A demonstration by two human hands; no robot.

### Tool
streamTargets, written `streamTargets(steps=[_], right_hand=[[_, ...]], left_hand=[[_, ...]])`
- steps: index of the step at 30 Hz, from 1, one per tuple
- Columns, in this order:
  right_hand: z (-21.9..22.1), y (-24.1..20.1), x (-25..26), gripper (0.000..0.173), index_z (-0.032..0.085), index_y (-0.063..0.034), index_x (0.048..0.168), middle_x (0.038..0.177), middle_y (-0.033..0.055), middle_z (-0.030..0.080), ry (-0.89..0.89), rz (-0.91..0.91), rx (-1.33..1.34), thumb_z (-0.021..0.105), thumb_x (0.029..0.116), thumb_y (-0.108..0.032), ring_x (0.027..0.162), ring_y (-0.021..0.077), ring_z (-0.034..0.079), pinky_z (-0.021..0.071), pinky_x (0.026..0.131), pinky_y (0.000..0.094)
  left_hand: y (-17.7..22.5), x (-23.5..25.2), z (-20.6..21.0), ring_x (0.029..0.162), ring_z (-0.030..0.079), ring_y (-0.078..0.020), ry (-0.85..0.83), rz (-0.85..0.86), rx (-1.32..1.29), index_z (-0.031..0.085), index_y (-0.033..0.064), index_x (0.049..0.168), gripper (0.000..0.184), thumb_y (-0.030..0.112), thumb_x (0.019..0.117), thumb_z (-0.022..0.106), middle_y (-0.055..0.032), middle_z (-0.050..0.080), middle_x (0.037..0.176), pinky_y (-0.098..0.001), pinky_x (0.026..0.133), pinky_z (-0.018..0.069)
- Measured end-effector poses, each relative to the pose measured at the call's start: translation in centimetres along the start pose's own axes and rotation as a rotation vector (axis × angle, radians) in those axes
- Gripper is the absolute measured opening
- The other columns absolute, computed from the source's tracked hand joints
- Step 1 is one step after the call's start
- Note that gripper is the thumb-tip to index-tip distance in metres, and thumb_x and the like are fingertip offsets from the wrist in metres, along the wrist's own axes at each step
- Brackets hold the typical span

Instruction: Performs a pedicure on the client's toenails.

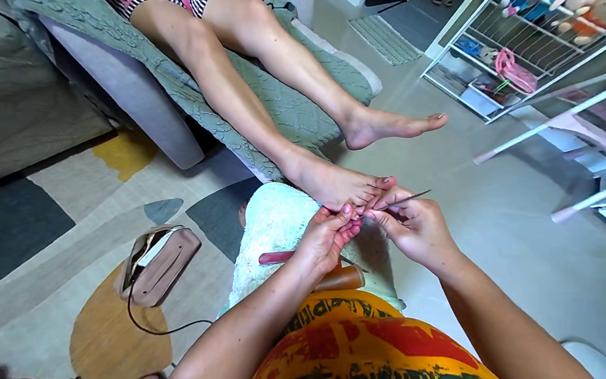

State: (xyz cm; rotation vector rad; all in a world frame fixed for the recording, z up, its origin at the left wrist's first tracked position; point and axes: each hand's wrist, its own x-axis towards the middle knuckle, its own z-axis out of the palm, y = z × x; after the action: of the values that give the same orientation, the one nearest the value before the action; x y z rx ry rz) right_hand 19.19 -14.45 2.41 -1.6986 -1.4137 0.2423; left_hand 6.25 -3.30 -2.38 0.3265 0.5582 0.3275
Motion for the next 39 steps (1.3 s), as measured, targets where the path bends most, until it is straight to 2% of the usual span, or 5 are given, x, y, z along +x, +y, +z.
streamTargets(steps=[10,13,23,28,39], right_hand=[[0.27,-0.11,-0.29,0.013,0.069,-0.0063,0.094,0.091,0.0012,0.072,-0.029,-0.098,-0.231,0.062,0.0984,-0.016,0.078,0.0009,0.065,0.0553,0.072,0.0163],[0.26,-0.17,-0.01,0.011,0.068,-0.0065,0.094,0.088,-0.0003,0.07,-0.009,-0.096,-0.218,0.063,0.0974,-0.015,0.075,-0.0013,0.063,0.0539,0.068,0.0145],[-0.05,0.22,-0.13,0.008,0.069,-0.0055,0.094,0.092,0.0001,0.073,-0.009,-0.066,-0.077,0.066,0.0957,-0.013,0.08,0.0009,0.069,0.0595,0.074,0.0176],[0.08,0.36,-0.53,0.013,0.07,-0.005,0.094,0.095,0.0029,0.073,-0.035,-0.105,-0.177,0.062,0.098,-0.015,0.081,0.0014,0.066,0.0553,0.074,0.0165],[-0.03,0.31,-0.61,0.011,0.069,-0.004,0.094,0.095,0.0033,0.073,-0.021,-0.099,-0.11,0.063,0.0973,-0.013,0.084,0.0023,0.068,0.0579,0.077,0.0181]], left_hand=[[-0.24,0.11,0.24,0.076,0.07,-0.0164,0.031,0.011,0.027,0.055,0.0015,0.108,0.012,0.0,0.0983,0.062,-0.0113,0.069,0.088,-0.0278,0.074,0.0606],[-0.16,0.0,0.46,0.075,0.07,-0.0161,0.041,0.017,0.018,0.056,0.001,0.107,0.01,0.0,0.0984,0.062,-0.0111,0.068,0.088,-0.0273,0.074,0.0605],[-0.08,-0.01,0.45,0.074,0.07,-0.0161,0.045,0.012,0.025,0.056,0.0008,0.107,0.01,0.0,0.0988,0.062,-0.0113,0.068,0.088,-0.0273,0.073,0.0609],[-0.22,0.13,0.32,0.075,0.07,-0.0158,0.038,0.015,0.043,0.056,0.0017,0.106,0.01,0.001,0.099,0.061,-0.011,0.069,0.088,-0.0272,0.073,0.0603],[-0.15,-0.11,0.51,0.075,0.07,-0.0162,0.046,0.025,0.052,0.055,0.0017,0.108,0.01,0.0,0.0994,0.06,-0.0112,0.068,0.089,-0.0277,0.073,0.0608]])
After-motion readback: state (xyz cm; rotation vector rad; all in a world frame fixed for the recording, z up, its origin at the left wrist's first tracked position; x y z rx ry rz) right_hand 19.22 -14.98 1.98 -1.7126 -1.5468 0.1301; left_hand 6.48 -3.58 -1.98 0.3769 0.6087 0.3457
